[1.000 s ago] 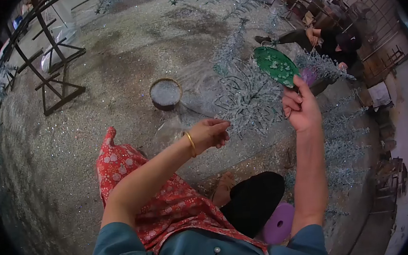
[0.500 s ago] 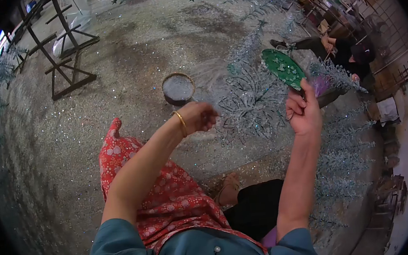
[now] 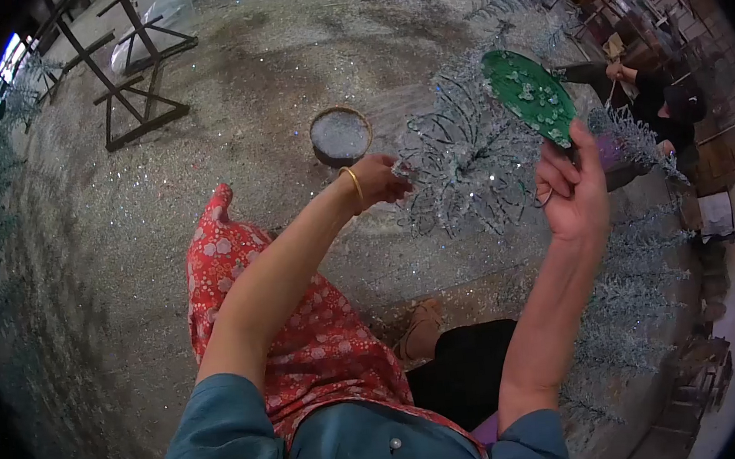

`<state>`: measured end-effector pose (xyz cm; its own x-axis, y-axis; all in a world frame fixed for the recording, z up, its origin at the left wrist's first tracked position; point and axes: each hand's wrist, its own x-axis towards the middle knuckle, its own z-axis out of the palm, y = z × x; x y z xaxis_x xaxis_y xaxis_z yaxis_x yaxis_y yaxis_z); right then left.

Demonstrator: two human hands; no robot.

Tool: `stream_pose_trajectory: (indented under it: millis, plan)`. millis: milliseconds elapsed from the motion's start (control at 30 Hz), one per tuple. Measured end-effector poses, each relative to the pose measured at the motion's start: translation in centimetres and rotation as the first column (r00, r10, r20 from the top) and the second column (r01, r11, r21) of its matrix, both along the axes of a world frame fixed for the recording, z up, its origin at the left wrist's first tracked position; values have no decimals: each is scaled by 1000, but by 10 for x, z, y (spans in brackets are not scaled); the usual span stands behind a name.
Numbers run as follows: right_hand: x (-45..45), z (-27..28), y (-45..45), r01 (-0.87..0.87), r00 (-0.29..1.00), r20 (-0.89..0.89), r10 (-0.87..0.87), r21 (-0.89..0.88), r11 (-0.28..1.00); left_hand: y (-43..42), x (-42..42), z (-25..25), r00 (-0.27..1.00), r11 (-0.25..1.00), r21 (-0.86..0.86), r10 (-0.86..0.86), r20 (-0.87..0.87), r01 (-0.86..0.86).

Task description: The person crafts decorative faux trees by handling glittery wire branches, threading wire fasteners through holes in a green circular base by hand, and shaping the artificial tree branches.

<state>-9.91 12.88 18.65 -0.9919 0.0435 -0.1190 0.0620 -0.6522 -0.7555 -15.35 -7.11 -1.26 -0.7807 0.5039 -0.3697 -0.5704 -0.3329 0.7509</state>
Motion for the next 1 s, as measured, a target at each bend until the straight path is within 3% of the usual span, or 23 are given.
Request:
stream_pose_trajectory:
  millis: [33,167,367,433,467,500,567,667,800,867,1000]
  plan:
    - [-2,-1,-1,4,1000,-5,-4,15,1000,-1,1,5,992,989,-120,-94,-80,84]
    - [-3,-7,3,-15,1000,-9,15,-11,1000,5,4,-4,989,990,-100,-109,-98,99]
    - [-5,-9,10,-25,1000,-11,24,-44,999,-3,7,-6,991,999,-16,53,121,-52]
    - [-7,-13,14,-30,999,-25,29,-67,997,-10,9,-1,956,977,137,121,268,-162]
    - [-9,-15,18,-44,998,-41,41,-84,995,-11,11,8,950,983,106,113,291,-149]
    - [-11,-16,19,-31,999,-44,28,-89,996,-14,13,16,952,985,102,102,288,-136]
    - [-15,-19,20,-68,995,-79,62,-86,994,-23,18,29,972,965,263,-64,226,2]
    - [-19,-22,19,-28,998,-60,20,-119,993,-24,32,51,989,950,311,-67,128,25]
    - [-19,-25,19,7,998,-54,-14,-137,991,-6,50,78,985,945,323,-11,171,-46]
    - [-20,-25,17,-1,999,-50,-6,-138,990,10,53,83,995,922,385,-73,64,43]
    - [-22,-26,11,22,999,-33,-24,-66,998,37,62,101,999,968,252,-24,39,14]
